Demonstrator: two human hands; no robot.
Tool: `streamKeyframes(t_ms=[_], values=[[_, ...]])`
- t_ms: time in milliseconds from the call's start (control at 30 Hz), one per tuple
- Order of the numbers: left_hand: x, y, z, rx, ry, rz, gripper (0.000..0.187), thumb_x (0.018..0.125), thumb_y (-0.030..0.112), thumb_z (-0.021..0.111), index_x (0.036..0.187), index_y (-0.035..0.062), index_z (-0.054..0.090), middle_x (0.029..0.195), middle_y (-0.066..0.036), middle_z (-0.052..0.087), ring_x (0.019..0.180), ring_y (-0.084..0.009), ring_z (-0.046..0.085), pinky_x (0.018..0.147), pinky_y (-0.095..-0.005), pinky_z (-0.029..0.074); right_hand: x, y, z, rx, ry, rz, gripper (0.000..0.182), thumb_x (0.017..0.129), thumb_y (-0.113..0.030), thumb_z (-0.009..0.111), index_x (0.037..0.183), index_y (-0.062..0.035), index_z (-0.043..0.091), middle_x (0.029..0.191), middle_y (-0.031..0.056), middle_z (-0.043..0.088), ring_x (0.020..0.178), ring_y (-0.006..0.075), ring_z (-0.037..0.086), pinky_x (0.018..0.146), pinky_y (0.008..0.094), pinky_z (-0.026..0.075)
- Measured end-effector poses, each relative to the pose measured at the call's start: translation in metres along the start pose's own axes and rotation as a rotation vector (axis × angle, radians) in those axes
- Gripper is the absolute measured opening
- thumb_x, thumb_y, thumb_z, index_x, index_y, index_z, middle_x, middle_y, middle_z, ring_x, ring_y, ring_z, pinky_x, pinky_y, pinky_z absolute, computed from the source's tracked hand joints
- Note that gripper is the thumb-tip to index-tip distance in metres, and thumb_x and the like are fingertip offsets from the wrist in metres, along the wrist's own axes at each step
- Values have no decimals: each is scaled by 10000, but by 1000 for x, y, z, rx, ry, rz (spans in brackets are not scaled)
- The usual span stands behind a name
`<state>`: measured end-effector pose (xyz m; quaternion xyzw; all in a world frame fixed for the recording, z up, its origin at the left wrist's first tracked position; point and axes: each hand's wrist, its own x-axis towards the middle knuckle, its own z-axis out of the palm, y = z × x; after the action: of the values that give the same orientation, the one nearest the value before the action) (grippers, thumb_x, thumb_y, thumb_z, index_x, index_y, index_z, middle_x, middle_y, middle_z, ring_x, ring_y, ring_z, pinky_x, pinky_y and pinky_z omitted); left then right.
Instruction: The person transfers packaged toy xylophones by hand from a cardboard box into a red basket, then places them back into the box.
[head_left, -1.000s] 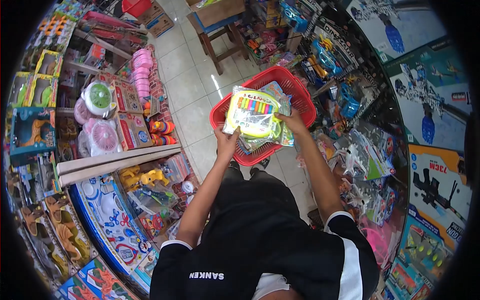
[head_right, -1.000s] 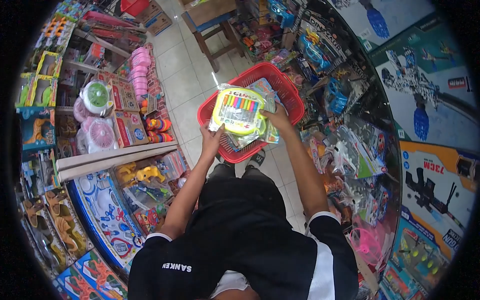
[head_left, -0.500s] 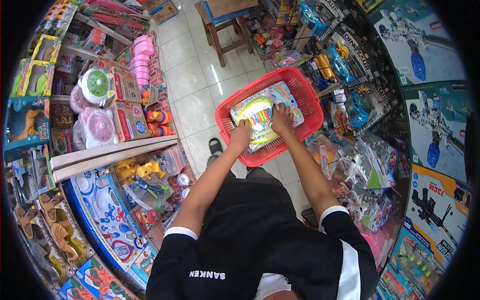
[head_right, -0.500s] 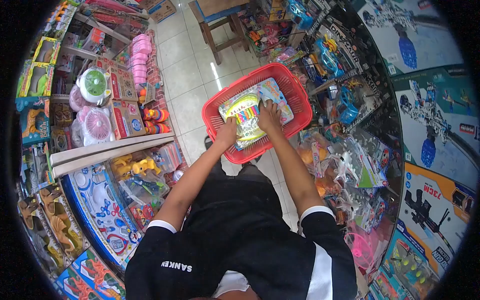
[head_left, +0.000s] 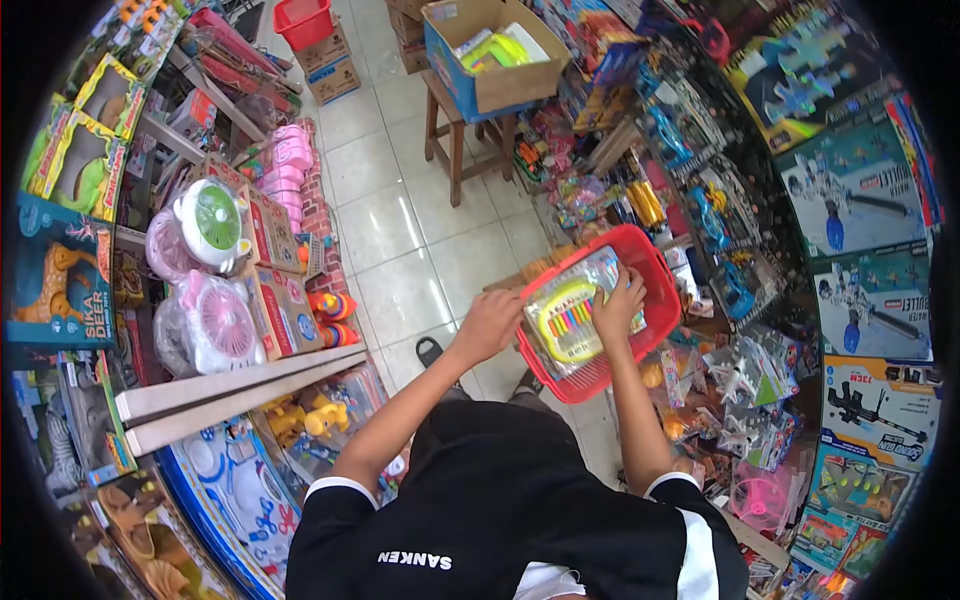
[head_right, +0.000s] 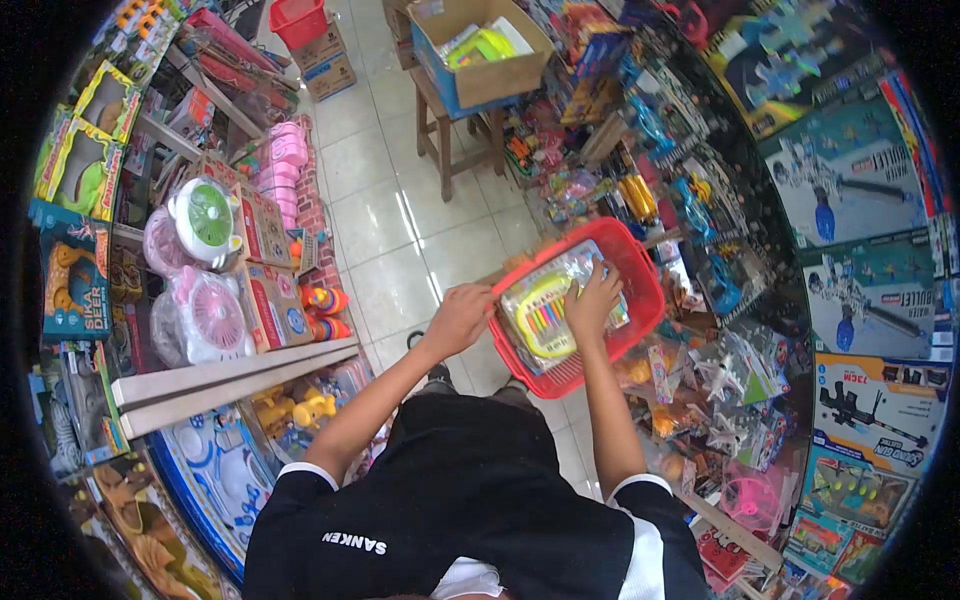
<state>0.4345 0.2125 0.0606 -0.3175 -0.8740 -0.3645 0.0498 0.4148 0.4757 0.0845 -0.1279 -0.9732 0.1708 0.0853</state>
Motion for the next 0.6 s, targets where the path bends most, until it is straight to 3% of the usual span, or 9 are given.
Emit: streamKeyframes(t_ms=[100, 167, 300, 367, 433, 500, 533, 567, 600], values=[[-61, -61, -23, -77, 246, -379, 297, 809, 98, 650, 1094, 60, 577, 1108, -130, 574, 1044, -337, 547, 883, -454, 431, 7, -59, 23, 217, 118, -216, 485, 789, -85, 655, 1254, -41, 524, 1234, 212, 477, 1183, 414, 440, 965, 536, 376], [-117, -105, -27, -7, 214, -582, 290, 819, 127, 646, 1096, 69, 579, 1133, -142, 569, 1050, -351, 543, 866, -472, 446, 10, -95, 46, 365, 59, -401, 332, 798, -79, 640, 1121, -23, 590, 1125, 209, 520, 1098, 403, 496, 968, 473, 393], [-260, -204, 0, -99, 10, -1074, 257, 868, 239, 571, 961, 13, 652, 995, -218, 654, 961, -402, 625, 808, -492, 508, 2, -124, 100, 194, -282, -466, 347, 844, -150, 605, 1175, -45, 608, 1164, 200, 584, 1116, 410, 543, 956, 481, 425], [-326, -226, 8, -27, -96, -1182, 257, 862, 212, 542, 884, -11, 667, 909, -258, 675, 895, -423, 661, 781, -488, 526, 3, -130, 106, -262, -871, -416, 453, 827, -317, 651, 1219, -93, 623, 1210, 187, 631, 1123, 396, 595, 942, 513, 465], [-388, -250, 23, 41, -405, -1100, 242, 837, 185, 561, 896, -23, 670, 909, -282, 674, 882, -421, 673, 770, -495, 533, 6, -137, 119, -431, -960, -366, 487, 824, -365, 647, 1233, -102, 623, 1224, 170, 640, 1129, 386, 605, 941, 525, 469], [-429, -251, 22, 154, -786, -763, 248, 830, 182, 574, 916, -21, 687, 902, -293, 671, 868, -408, 678, 770, -488, 540, 9, -151, 120, -550, -993, -238, 510, 824, -407, 652, 1230, -99, 643, 1238, 161, 648, 1164, 356, 606, 960, 557, 467], [-478, -253, 64, 145, -786, -768, 248, 830, 182, 574, 916, -21, 687, 902, -293, 671, 868, -408, 678, 770, -488, 540, 14, -153, 126, -558, -999, -241, 510, 824, -407, 652, 1230, -99, 643, 1238, 161, 648, 1164, 356, 606, 960, 557, 467], [-471, -246, 35, -382, -483, -1086, 257, 858, 220, 576, 913, 6, 707, 881, -238, 700, 830, -366, 696, 740, -481, 551, 18, -149, 140, -507, -1035, -187, 528, 819, -412, 663, 1241, -96, 639, 1238, 174, 646, 1167, 361, 604, 967, 551, 469], [-487, -234, 60, -389, -485, -1091, 257, 858, 220, 576, 913, 6, 707, 881, -238, 700, 830, -366, 696, 740, -481, 551, 22, -144, 157, -454, -1068, -131, 546, 814, -416, 674, 1252, -93, 635, 1237, 186, 644, 1171, 367, 602, 975, 545, 471]])
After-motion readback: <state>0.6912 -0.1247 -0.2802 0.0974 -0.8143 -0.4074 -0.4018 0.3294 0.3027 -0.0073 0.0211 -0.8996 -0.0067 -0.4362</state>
